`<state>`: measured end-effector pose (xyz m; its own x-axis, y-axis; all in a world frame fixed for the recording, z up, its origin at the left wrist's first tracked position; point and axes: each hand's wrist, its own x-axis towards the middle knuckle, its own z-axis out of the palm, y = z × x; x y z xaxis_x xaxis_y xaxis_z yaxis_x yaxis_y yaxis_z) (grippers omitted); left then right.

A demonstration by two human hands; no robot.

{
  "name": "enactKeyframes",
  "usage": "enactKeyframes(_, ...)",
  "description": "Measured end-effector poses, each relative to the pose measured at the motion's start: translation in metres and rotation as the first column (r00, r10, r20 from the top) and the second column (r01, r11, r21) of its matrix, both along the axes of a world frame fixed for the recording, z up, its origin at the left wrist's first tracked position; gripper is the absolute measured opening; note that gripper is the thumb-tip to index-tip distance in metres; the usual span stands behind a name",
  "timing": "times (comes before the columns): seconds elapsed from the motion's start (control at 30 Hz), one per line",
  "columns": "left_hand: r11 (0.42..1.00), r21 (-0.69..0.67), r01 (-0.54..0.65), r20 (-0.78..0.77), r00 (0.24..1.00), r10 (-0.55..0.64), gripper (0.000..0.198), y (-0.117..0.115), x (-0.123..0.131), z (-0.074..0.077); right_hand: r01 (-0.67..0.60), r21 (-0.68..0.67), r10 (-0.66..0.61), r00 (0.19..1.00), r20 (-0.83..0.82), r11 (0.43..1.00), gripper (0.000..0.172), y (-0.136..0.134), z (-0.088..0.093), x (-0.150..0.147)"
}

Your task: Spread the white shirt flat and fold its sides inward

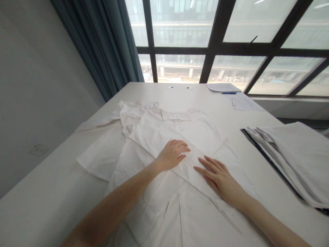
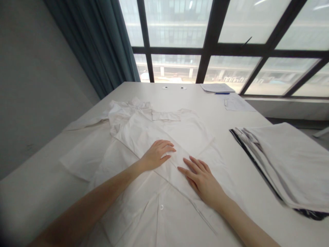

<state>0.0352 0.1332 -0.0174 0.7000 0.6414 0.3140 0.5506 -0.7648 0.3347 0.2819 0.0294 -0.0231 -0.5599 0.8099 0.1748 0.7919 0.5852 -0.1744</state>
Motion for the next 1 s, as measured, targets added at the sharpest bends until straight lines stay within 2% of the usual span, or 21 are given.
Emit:
enactKeyframes(0.33, 0.996, 0.085, -0.011, -0.218, 0.976, 0.029, 0.049, -0.0027, 0.0019, -0.0011, -0.032, 0.007, 0.032, 0.999, -0.013, 0.999, 0.047, -0.0007, -0.0027, 0.0006)
enactKeyframes(0.7, 0.998, 0.057, -0.014, -0.242, 0.97, 0.028, 0.058, 0.0004, -0.0004, -0.0038, -0.036, -0.003, 0.036, 0.996, -0.082, 0.999, 0.047, -0.0002, -0.0031, 0.0013)
enactKeyframes(0.83, 0.999, 0.05, -0.021, -0.231, 0.973, 0.032, 0.056, 0.0007, -0.0004, -0.0035, -0.033, -0.01, 0.032, 0.997, -0.071, 0.999, 0.045, -0.0005, -0.003, 0.0009)
enactKeyframes(1.0, 0.998, 0.063, -0.019, -0.201, 0.979, 0.031, 0.043, -0.0027, 0.0019, 0.0002, -0.034, -0.005, 0.034, 0.997, -0.073, 0.999, 0.044, -0.0001, -0.0021, 0.0002)
